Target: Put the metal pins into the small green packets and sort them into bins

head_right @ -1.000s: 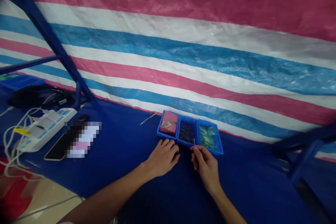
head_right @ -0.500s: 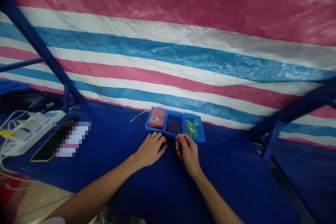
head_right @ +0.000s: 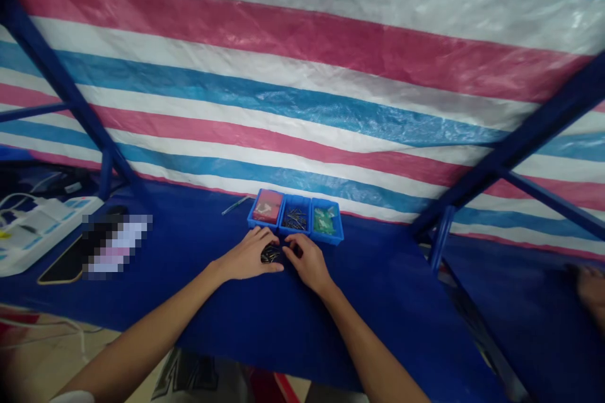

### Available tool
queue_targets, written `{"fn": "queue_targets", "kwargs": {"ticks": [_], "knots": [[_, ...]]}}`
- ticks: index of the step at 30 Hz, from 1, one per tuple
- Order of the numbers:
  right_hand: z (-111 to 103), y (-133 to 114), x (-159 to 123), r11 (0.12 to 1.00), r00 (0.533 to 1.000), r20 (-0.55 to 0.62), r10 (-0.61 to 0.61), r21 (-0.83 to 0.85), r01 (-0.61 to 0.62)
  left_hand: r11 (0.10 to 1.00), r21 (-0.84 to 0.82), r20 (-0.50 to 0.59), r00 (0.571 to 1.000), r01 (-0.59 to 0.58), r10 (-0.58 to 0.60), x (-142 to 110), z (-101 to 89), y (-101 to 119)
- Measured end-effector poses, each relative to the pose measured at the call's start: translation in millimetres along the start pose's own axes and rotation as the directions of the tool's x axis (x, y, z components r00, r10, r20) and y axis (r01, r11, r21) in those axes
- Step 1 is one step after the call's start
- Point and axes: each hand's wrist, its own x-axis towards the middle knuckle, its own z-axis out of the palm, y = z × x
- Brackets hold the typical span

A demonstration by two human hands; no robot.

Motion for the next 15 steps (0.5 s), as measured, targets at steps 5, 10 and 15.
{"fn": "queue_targets", "kwargs": {"ticks": [5, 10, 15], "knots": [[0.8, -0.4, 1.9, 0.982, 0.985, 0.131, -0.114, -0.138, 0.132, 0.999, 0.044, 0.051, 0.999, 0.000, -0.002, -5.2, -6.7, -3.2], [2.8, 1.5, 1.4, 0.971, 0.978, 0.161, -0.132, -0.177, 0.160, 0.996, 0.081, 0.082, 0.996, 0.033, -0.040, -7.1, -5.5, -6.0], [2.2, -2.2, 0.1, 0.970, 0.978, 0.159, -0.135, -0.178, 0.163, 0.996, 0.057, 0.056, 0.996, 0.062, -0.066, -5.2, 1.1, -5.8]]}}
